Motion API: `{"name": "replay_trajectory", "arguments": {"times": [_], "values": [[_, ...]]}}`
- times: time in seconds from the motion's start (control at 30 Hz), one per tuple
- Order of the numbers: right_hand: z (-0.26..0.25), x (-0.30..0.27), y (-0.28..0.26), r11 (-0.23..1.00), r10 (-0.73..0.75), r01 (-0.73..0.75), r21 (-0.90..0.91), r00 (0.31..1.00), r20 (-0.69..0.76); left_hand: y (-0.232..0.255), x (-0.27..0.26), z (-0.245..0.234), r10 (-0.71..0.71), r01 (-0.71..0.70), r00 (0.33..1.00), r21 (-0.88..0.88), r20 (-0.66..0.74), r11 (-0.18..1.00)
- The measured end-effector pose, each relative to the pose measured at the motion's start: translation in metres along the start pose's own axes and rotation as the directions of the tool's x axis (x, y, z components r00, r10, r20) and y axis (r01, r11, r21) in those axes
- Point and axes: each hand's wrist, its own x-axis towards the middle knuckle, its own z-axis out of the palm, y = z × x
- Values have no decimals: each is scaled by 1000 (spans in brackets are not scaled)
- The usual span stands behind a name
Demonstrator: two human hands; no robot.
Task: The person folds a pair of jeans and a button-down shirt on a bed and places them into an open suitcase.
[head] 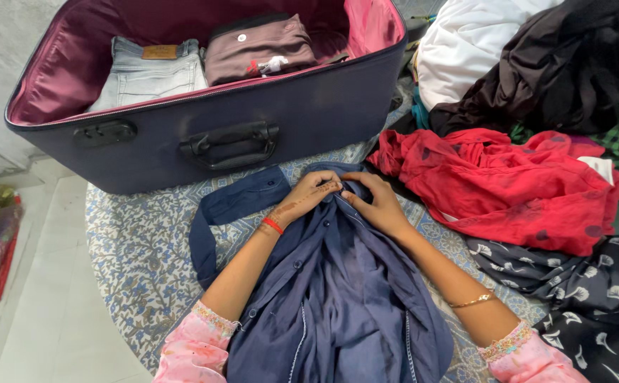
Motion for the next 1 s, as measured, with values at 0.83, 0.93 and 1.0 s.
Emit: {"name": "replay_trajectory", "arguments": {"times": [0.83, 0.93, 1.0], "values": [[-26, -44, -34, 945, 303, -286, -160, 948, 95, 100, -107, 52, 363, -126, 921, 777, -139, 617], [-30, -47, -48, 935, 297, -279, -217, 953, 55, 105, -107, 50, 187, 29, 956, 706, -226, 708], [-37, -50, -56, 949, 240, -234, -212, 971, 6, 111, -102, 49, -5, 179, 951, 540, -308, 822]]}}
